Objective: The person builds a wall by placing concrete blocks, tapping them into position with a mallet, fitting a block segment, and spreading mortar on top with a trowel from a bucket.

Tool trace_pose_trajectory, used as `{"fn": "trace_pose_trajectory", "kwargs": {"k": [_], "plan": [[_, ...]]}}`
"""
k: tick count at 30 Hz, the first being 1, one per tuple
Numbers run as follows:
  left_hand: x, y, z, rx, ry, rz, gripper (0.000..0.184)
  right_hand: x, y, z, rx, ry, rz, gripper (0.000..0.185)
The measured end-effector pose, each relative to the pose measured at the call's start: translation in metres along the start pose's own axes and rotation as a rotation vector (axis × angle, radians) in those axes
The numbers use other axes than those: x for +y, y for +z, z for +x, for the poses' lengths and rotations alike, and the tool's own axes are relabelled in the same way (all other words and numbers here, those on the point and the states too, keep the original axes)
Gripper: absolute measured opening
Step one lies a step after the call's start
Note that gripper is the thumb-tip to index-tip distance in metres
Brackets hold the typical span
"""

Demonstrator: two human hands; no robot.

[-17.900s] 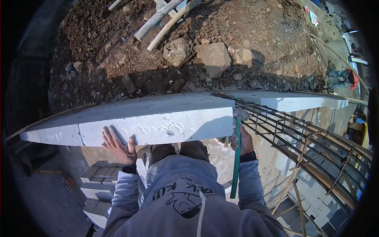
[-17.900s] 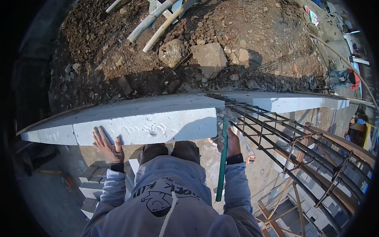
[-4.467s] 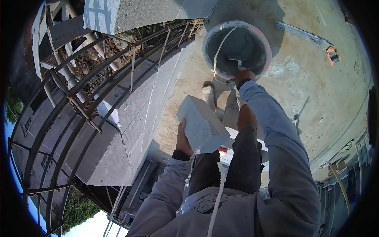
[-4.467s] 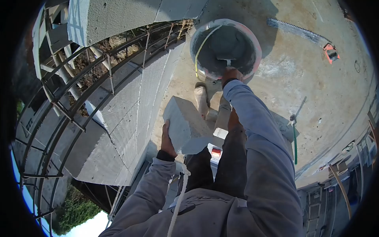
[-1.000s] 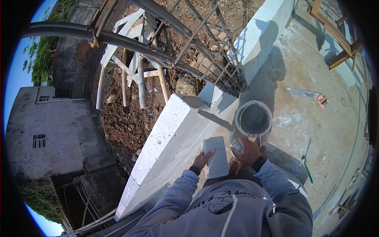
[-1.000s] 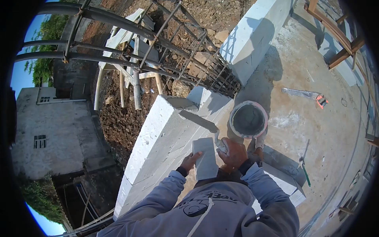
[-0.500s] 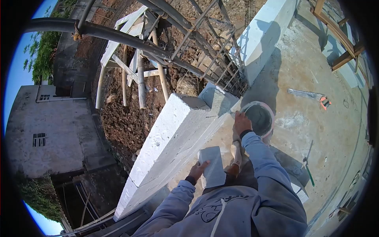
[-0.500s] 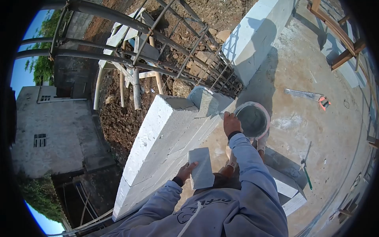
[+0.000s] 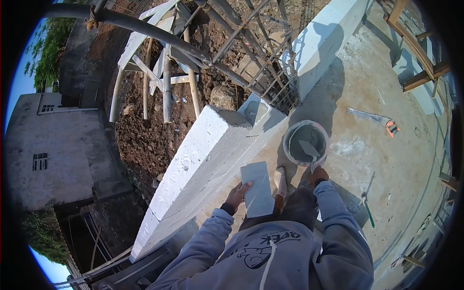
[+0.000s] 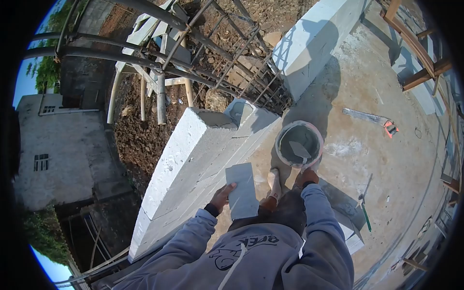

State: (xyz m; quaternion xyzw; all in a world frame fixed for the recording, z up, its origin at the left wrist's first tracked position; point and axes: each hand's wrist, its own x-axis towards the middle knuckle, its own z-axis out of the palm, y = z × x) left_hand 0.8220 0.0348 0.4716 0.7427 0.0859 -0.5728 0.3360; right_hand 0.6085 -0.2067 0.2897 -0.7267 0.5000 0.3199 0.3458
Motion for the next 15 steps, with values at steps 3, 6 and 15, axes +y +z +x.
{"fn": "trace_pose_trajectory", "kwargs": {"k": [3,6,15], "plan": [[0.022,0.017,-0.01,-0.032,0.055,-0.006,0.088,-0.003,0.011,0.035,0.052,-0.015,0.139,0.043],[0.029,0.03,-0.015,-0.013,0.197,0.006,0.094,-0.029,-0.017,0.017,0.399,-0.223,0.092,0.047],[0.078,0.084,-0.049,0.353,0.594,0.288,0.113,-0.097,-0.168,-0.127,0.003,-0.778,0.803,0.056]]}}
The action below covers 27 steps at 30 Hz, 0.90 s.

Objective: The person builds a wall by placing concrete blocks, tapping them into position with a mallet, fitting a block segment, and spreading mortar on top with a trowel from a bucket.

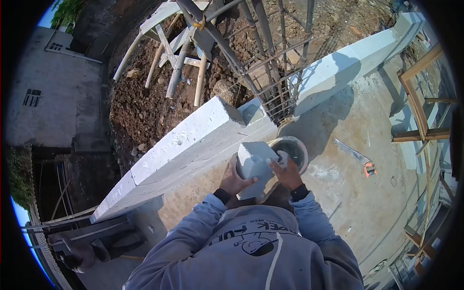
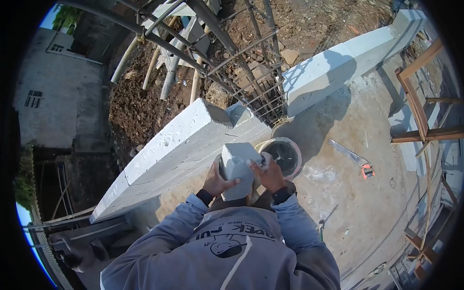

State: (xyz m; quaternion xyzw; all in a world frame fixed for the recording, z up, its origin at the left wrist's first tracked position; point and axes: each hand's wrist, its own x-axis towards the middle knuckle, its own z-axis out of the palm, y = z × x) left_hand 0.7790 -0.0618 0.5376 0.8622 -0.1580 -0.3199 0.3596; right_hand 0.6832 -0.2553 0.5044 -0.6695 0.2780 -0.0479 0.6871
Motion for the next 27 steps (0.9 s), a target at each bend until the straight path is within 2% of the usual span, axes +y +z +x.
{"fn": "trace_pose_trajectory", "kwargs": {"k": [2,5,7,9,13,16,18,19,22,23,26,27], "plan": [[0.019,0.006,-0.007,0.078,0.055,0.116,0.115,-0.036,0.0,-0.005,-0.077,-0.152,-0.043,0.071],[0.044,0.015,-0.012,0.216,0.122,0.176,0.116,-0.052,0.0,-0.003,-0.021,-0.278,-0.374,0.091],[0.058,0.016,-0.015,0.276,0.157,0.194,0.116,-0.059,-0.003,0.001,-0.044,-0.184,-0.317,0.096],[0.063,0.013,-0.007,0.269,0.196,0.153,0.116,-0.069,-0.007,-0.001,-0.014,-0.158,-0.317,0.1],[0.063,-0.014,0.005,0.118,0.24,0.134,0.115,-0.085,-0.004,-0.004,0.104,-0.312,-0.422,0.107],[0.059,-0.049,0.01,0.147,0.389,0.205,0.098,-0.085,0.006,0.001,0.154,-0.377,-0.473,0.108],[0.05,-0.076,0.027,0.216,0.518,0.103,0.088,-0.084,0.016,0.012,0.213,-0.396,-0.499,0.108],[0.052,-0.09,0.038,0.319,0.586,0.135,0.07,-0.081,0.023,0.016,0.249,-0.393,-0.514,0.108],[0.065,-0.134,0.078,0.307,0.5,0.032,0.06,-0.083,0.043,0.028,0.318,-0.351,-0.529,0.109],[0.065,-0.146,0.095,0.319,0.562,0.047,0.054,-0.085,0.051,0.035,0.343,-0.333,-0.52,0.109],[0.078,-0.174,0.134,0.168,0.59,0.247,0.054,-0.078,0.069,0.047,0.423,-0.359,-0.539,0.109],[0.084,-0.178,0.142,0.094,0.604,0.216,0.056,-0.079,0.071,0.047,0.427,-0.36,-0.553,0.11]]}}
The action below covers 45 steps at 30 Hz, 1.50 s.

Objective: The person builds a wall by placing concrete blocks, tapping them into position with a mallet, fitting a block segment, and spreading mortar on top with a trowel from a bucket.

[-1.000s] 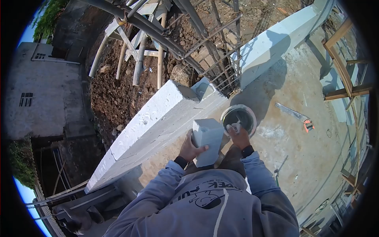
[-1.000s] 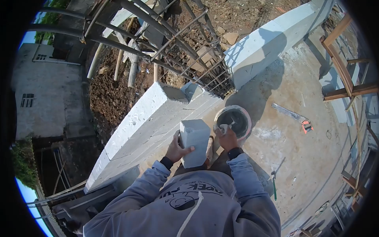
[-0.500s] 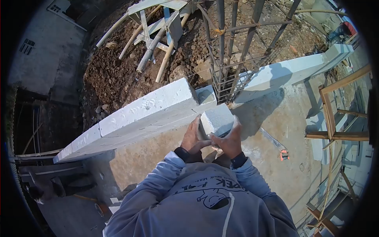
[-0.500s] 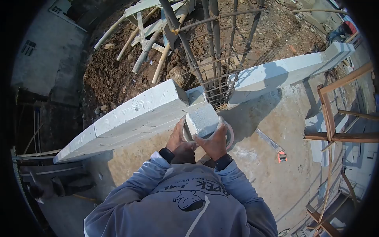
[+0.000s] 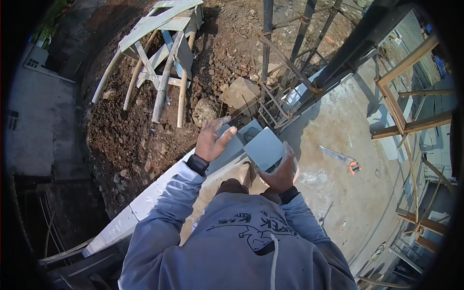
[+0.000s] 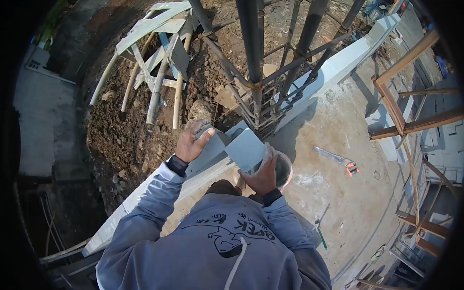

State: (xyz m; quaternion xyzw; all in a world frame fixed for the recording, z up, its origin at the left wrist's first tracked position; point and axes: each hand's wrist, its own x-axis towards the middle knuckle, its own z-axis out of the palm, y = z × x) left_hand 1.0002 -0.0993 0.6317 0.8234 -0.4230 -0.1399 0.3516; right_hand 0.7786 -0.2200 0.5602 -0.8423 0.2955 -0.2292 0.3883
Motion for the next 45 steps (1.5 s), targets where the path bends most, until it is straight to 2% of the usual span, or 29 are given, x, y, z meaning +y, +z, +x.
{"fn": "trace_pose_trajectory", "kwargs": {"k": [3,4,10,13,16,22,25,32,35,39,43,45], "plan": [[0.014,-0.007,0.028,-0.122,0.045,-0.062,0.06,-0.007,-0.001,-0.008,0.023,0.035,-0.014,0.111],[0.014,-0.006,0.038,-0.211,0.046,-0.129,0.077,-0.007,0.0,-0.007,0.042,0.049,-0.001,0.111],[0.074,-0.008,0.077,-0.092,0.496,-0.214,0.122,-0.012,0.007,0.001,0.075,0.092,0.085,0.11],[0.107,-0.012,0.088,0.046,0.595,-0.287,0.135,-0.009,0.012,0.009,0.083,0.072,0.097,0.109],[0.133,-0.019,0.092,0.236,0.72,-0.174,0.147,-0.009,0.016,0.011,0.079,0.067,0.154,0.109],[0.163,-0.004,0.095,0.427,0.715,0.039,0.139,-0.007,0.024,0.026,0.092,0.004,0.072,0.112],[0.162,0.001,0.104,0.428,0.703,-0.083,0.136,-0.003,0.028,0.032,0.097,-0.044,0.102,0.113],[0.158,-0.011,0.112,0.333,0.718,0.109,0.141,0.012,0.044,0.04,0.08,-0.036,0.191,0.113],[0.16,-0.015,0.113,0.321,0.698,0.143,0.134,0.014,0.05,0.04,0.121,-0.047,0.195,0.112],[0.168,-0.019,0.114,0.357,0.723,0.142,0.106,0.014,0.052,0.04,0.128,-0.047,0.229,0.111],[0.161,-0.019,0.118,0.306,0.7,0.138,0.099,0.011,0.056,0.04,0.127,-0.013,0.248,0.11],[0.162,-0.021,0.119,0.297,0.663,0.13,0.102,0.008,0.057,0.04,0.109,0.002,0.245,0.11]]}}
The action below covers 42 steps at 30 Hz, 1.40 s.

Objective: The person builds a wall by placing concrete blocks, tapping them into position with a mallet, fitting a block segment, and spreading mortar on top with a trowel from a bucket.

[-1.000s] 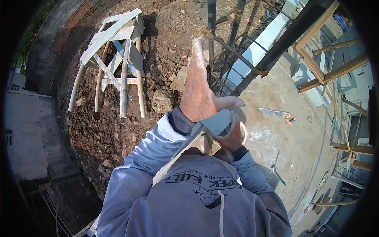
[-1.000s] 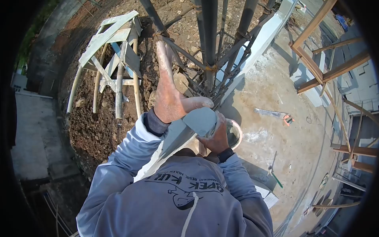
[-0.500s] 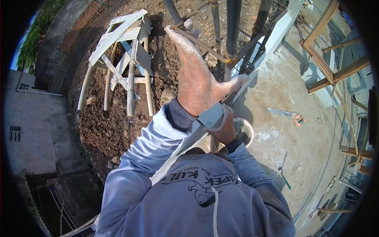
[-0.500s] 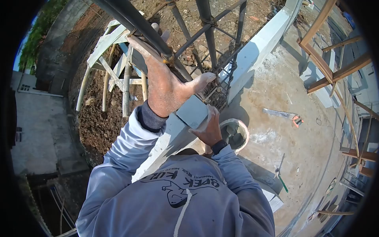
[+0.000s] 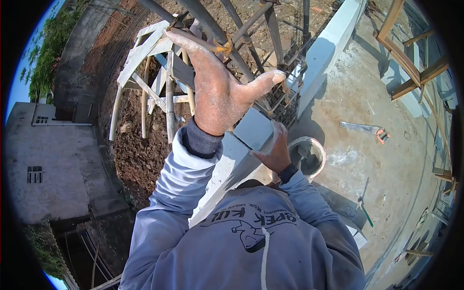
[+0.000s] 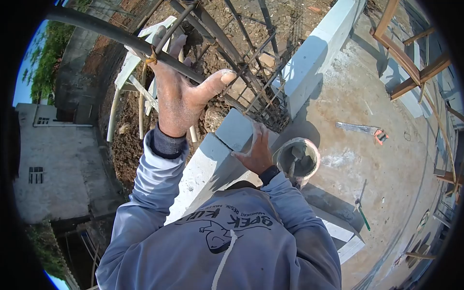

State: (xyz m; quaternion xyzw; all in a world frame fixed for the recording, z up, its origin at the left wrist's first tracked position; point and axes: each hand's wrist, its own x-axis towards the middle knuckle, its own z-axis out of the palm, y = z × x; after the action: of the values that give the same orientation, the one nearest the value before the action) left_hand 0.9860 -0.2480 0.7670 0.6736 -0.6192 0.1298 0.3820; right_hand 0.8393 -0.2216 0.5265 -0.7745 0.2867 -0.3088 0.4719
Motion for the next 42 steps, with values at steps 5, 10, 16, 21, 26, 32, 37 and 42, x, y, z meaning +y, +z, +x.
{"fn": "trace_pose_trajectory", "kwargs": {"k": [5,10,16,21,26,32,37,42], "plan": [[0.0,-0.001,0.003,0.006,-0.007,-0.019,0.109,-0.002,-0.004,0.008,-0.001,-0.026,0.039,0.11],[-0.001,0.001,0.004,0.043,0.022,-0.024,0.111,0.012,0.0,0.011,-0.066,-0.047,0.043,0.111],[-0.005,0.002,0.002,0.034,0.019,0.007,0.113,0.007,-0.006,0.016,-0.132,-0.08,0.034,0.102],[-0.006,0.003,0.001,0.049,0.027,0.006,0.114,0.017,0.002,0.016,-0.045,-0.064,0.076,0.081],[-0.007,0.004,-0.005,0.045,0.009,-0.066,0.111,0.015,0.015,0.009,0.207,0.135,0.496,0.048],[-0.009,0.001,-0.01,0.039,0.044,-0.088,0.104,0.052,0.024,0.003,0.251,0.562,0.919,0.026],[-0.001,0.003,-0.011,0.057,0.07,-0.131,0.104,0.112,0.012,-0.007,0.27,0.655,0.831,0.022],[0.009,0.004,-0.008,0.059,-0.026,-0.253,0.111,0.145,0.022,-0.017,0.1,0.669,0.451,0.029]]}}
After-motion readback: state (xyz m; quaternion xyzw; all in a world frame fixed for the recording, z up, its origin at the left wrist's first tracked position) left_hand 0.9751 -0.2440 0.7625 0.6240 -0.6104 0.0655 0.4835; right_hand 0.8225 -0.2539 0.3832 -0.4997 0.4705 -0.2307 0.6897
